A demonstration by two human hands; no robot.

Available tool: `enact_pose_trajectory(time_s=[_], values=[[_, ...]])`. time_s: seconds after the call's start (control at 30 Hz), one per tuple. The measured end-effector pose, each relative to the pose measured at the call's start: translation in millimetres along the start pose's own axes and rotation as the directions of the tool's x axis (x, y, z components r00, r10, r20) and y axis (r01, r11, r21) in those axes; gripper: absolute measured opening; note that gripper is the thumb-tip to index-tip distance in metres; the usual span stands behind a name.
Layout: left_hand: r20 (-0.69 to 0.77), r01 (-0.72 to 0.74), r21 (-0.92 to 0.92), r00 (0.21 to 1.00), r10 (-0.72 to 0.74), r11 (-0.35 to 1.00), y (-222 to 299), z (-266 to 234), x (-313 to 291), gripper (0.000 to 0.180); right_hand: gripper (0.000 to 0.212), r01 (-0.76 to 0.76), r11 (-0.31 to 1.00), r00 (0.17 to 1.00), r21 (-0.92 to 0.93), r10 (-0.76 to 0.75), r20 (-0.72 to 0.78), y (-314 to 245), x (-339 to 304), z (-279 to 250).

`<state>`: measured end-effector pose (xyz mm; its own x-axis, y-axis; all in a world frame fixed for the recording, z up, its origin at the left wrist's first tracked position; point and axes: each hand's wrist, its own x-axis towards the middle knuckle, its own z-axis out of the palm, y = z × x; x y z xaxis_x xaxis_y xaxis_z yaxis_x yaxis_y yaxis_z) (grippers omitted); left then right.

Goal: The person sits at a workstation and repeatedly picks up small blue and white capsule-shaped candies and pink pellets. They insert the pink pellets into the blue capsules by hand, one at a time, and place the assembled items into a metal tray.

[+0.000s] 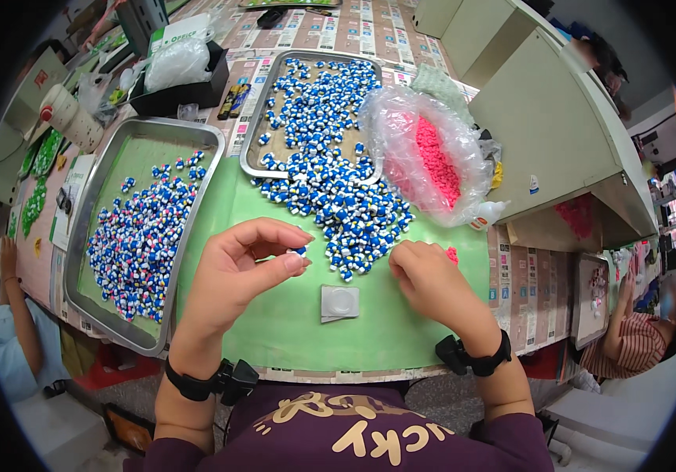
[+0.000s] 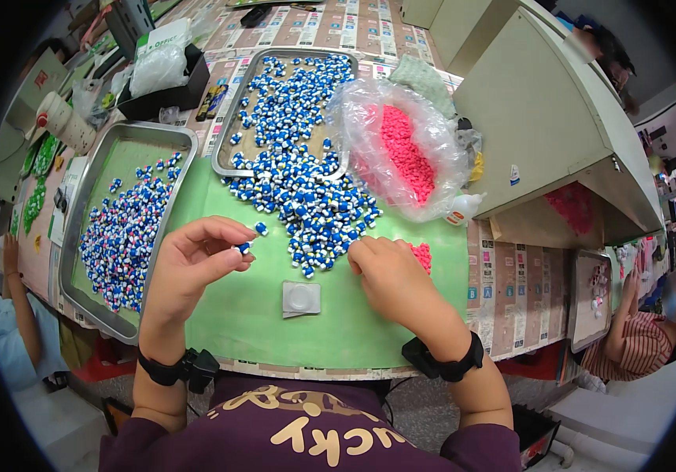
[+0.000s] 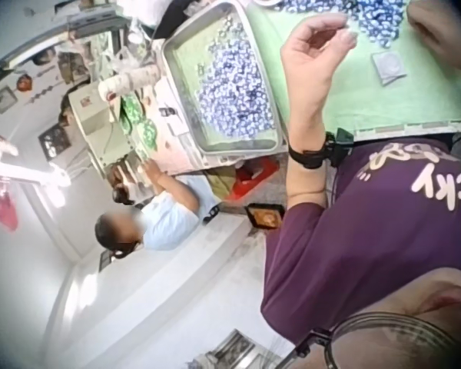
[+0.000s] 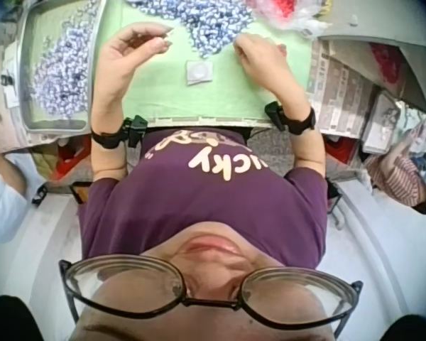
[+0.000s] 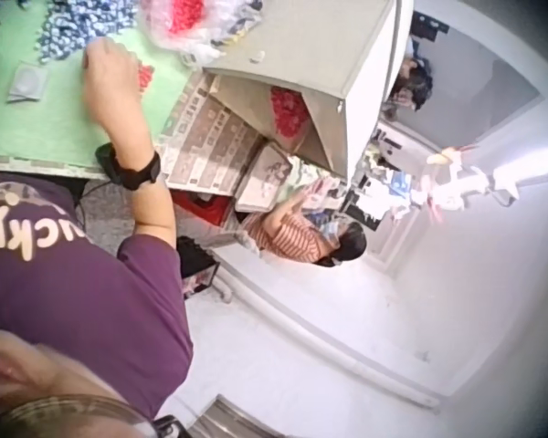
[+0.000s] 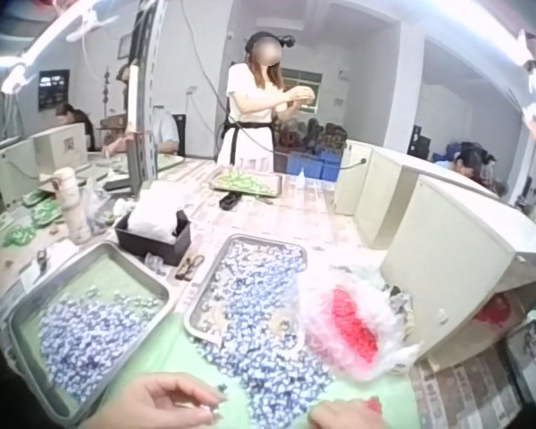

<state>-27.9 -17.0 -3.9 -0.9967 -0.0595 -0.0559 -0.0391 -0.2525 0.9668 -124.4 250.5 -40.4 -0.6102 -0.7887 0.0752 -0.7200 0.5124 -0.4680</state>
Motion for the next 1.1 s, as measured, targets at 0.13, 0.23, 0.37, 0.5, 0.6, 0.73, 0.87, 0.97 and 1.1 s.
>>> enact_pose_trajectory(time_s=[0.13,0.23,0.37,0.5,0.6,0.73,0.87,0.97,1.1], values=[[0.024,0.061,-0.185,0.998,-0.057,0.981,5.5,3.6,-6.4,0.019,0.02,0.003,0.998,1.0,0.058,-0.002,-0.022,-6.1,3.4,-13.0],[0.064,0.033,-0.163,0.998,-0.023,0.986,-2.1,10.1,-5.2,0.019,0.022,-0.03,0.955,0.993,0.297,0.063,-0.103,-14.2,3.6,-26.7],[0.152,0.015,-0.094,0.988,0.0,0.995,-15.4,28.7,0.5,0.018,0.023,0.127,0.768,0.971,0.628,0.033,-0.235,-48.3,10.2,-38.6],[0.221,0.146,-0.209,0.97,-0.099,0.967,-11.1,48.9,-3.3,0.016,0.025,0.209,0.723,0.955,0.658,-0.008,-0.295,-66.0,11.0,-33.4],[0.216,0.118,-0.233,0.974,-0.067,0.965,-12.2,50.4,-3.4,0.016,0.026,0.235,0.729,0.942,0.643,-0.008,-0.335,-68.2,11.4,-29.0],[0.19,0.129,-0.212,0.978,-0.088,0.969,-11.1,48.3,-5.2,0.015,0.028,0.307,0.819,0.911,0.485,-0.106,-0.399,-67.7,12.4,-27.7],[0.152,0.082,-0.129,0.986,-0.062,0.988,-10.6,46.2,-6.5,0.014,0.029,0.449,0.87,0.831,0.206,-0.321,-0.454,-66.2,17.7,-28.8],[0.158,0.07,-0.095,0.986,-0.054,0.993,-9.6,45.7,-7.1,0.013,0.028,0.429,0.88,0.834,0.203,-0.3,-0.464,-69.0,17.7,-29.2],[0.144,0.039,-0.096,0.989,-0.025,0.995,-12.2,42.8,-6.3,0.014,0.026,0.376,0.907,0.866,0.189,-0.271,-0.421,-70.6,18.4,-29.5]])
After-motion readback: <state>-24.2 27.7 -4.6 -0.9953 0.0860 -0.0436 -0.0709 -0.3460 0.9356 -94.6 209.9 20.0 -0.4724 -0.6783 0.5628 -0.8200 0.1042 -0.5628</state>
